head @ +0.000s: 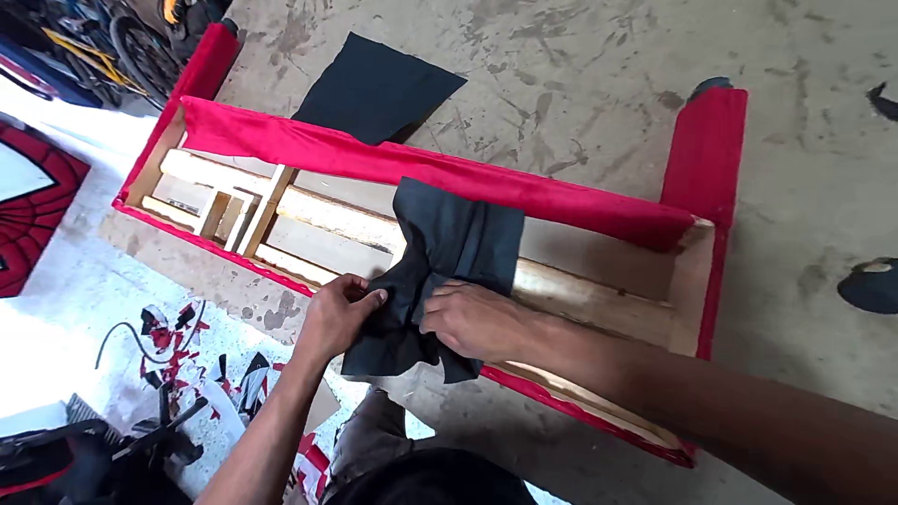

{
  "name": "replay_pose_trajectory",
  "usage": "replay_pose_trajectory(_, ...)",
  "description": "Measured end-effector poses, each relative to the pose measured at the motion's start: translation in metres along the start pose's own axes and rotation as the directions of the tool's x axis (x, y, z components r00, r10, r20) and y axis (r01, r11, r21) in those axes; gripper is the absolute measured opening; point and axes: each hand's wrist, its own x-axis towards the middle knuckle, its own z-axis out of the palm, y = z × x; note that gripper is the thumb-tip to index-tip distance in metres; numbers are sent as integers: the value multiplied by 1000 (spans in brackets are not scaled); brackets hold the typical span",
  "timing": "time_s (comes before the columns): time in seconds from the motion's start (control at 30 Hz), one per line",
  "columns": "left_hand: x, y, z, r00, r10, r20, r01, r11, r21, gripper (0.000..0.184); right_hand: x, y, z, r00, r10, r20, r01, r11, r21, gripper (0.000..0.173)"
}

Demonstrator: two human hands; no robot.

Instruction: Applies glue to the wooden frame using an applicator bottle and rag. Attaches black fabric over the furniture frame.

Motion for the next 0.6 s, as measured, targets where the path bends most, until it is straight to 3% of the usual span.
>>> replay_pose_trajectory(0.17, 0, 2, -3, 997, 36, 68, -36, 999, -9, 15, 10, -6, 10, 959, 154, 237, -126, 984, -129, 38)
replay_pose_trajectory(0.3, -1, -9, -9, 992, 75, 99, -74, 997, -12, 17, 15, -8, 10, 953, 181, 244, -149, 978, -144, 40)
replay_pose_trajectory(0.4, 9, -5, -5, 986, 107, 124, -118, 989, 84, 33, 23, -12, 6, 940, 203, 273, -167, 974, -151, 36)
replay_pose_trajectory(0.6, -3, -3, -7, 988, 124, 89, -131, 989, 75, 23, 23, -21, 9, 945, 275, 180, -233, 947, -223, 34)
